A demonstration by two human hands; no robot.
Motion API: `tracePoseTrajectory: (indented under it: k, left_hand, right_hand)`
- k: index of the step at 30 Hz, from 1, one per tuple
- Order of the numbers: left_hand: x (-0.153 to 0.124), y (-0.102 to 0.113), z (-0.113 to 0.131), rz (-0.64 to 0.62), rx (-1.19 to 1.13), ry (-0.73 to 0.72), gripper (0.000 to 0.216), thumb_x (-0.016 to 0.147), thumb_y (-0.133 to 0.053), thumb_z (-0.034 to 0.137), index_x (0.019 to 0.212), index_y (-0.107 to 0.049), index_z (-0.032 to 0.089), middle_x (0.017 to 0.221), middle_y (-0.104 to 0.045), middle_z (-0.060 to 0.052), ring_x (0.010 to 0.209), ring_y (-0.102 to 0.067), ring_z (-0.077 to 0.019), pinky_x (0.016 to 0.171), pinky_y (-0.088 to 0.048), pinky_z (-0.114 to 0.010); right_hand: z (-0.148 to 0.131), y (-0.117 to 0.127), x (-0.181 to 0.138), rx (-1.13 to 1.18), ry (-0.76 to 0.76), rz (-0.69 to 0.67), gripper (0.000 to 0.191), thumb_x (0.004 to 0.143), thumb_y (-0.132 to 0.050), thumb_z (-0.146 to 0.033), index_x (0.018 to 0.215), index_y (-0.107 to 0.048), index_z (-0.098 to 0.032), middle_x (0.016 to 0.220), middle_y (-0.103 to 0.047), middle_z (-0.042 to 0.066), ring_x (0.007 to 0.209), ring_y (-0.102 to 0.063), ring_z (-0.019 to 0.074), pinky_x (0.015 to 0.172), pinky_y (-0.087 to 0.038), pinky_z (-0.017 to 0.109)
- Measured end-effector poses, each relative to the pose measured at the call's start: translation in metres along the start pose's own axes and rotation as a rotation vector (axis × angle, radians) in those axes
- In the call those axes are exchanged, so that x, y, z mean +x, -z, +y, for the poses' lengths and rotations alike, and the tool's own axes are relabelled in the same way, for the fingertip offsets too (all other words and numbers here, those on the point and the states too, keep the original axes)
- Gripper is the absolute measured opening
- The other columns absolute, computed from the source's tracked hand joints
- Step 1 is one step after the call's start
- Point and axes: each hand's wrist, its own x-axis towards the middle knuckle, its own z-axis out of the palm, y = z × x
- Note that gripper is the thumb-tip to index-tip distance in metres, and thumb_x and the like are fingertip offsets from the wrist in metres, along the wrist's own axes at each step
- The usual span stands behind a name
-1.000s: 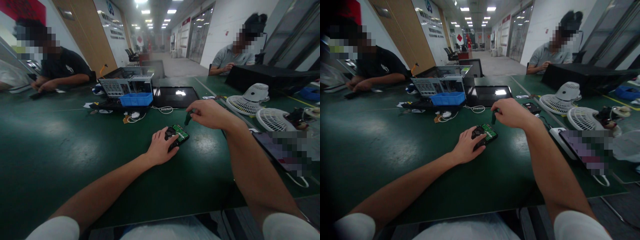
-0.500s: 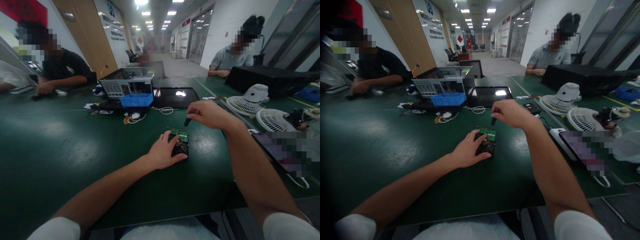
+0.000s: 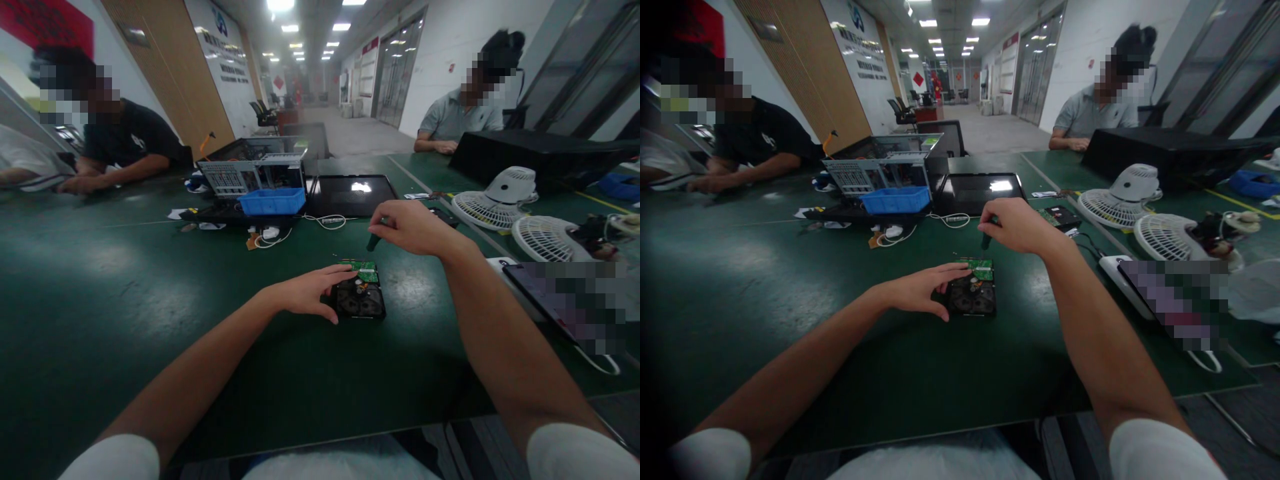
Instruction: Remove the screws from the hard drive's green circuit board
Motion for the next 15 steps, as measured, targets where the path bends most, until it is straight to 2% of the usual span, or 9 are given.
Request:
tracePoseTrajectory:
  k: [2, 5, 8, 12, 15]
  left_hand:
    - [0.002, -0.003, 0.001, 0.01, 0.01, 0.011, 0.107, 0.074, -0.089, 0.049, 0.164, -0.031, 0.037, 0.172, -0.026, -0.006, 0.153, -0.037, -0.0352, 0.102, -0.055, -0.043]
    - [0.006, -0.012, 0.003, 0.074, 0.095, 0.038, 0.106, 0.071, -0.088, 0.058, 0.161, -0.037, 0.034, 0.168, -0.034, -0.009, 0.149, -0.042, -0.036, 0.109, -0.051, -0.047]
    - [0.011, -0.026, 0.006, 0.16, 0.222, 0.092, 0.109, 0.07, -0.082, 0.072, 0.16, -0.036, 0.033, 0.165, -0.037, -0.01, 0.142, -0.051, -0.038, 0.11, -0.05, -0.05]
    - [0.015, -0.039, 0.007, 0.209, 0.309, 0.123, 0.111, 0.073, -0.072, 0.082, 0.162, -0.031, 0.029, 0.164, -0.036, -0.013, 0.131, -0.06, -0.0388, 0.104, -0.053, -0.052]
    - [0.015, -0.041, 0.004, 0.221, 0.323, 0.095, 0.11, 0.075, -0.068, 0.084, 0.162, -0.029, 0.029, 0.166, -0.034, -0.014, 0.128, -0.061, -0.0388, 0.104, -0.053, -0.053]
  right_hand:
    - [-0.001, 0.0, 0.0, -0.01, -0.001, 0.003, 0.024, 0.092, -0.062, -0.034, 0.106, -0.075, -0.019, 0.086, -0.073, 0.007, 0.077, -0.065, 0.021, 0.073, -0.043, 0.032]
    - [-0.003, 0.001, -0.001, -0.004, 0.015, 0.0, 0.03, 0.091, -0.059, -0.026, 0.116, -0.075, -0.019, 0.091, -0.074, 0.007, 0.079, -0.066, 0.0215, 0.075, -0.046, 0.033]
    - [-0.004, 0.0, -0.001, 0.017, 0.049, -0.011, 0.029, 0.092, -0.058, -0.023, 0.114, -0.075, -0.02, 0.099, -0.075, 0.008, 0.083, -0.068, 0.0217, 0.08, -0.047, 0.034]
    - [-0.002, -0.001, 0.002, -0.012, 0.029, 0.026, 0.022, 0.094, -0.06, -0.03, 0.107, -0.075, -0.02, 0.095, -0.074, 0.009, 0.082, -0.067, 0.0224, 0.079, -0.046, 0.034]
    - [0.001, -0.003, 0.004, -0.05, 0.01, 0.037, 0.026, 0.095, -0.063, -0.041, 0.101, -0.075, -0.02, 0.087, -0.072, 0.008, 0.078, -0.065, 0.0227, 0.074, -0.043, 0.034]
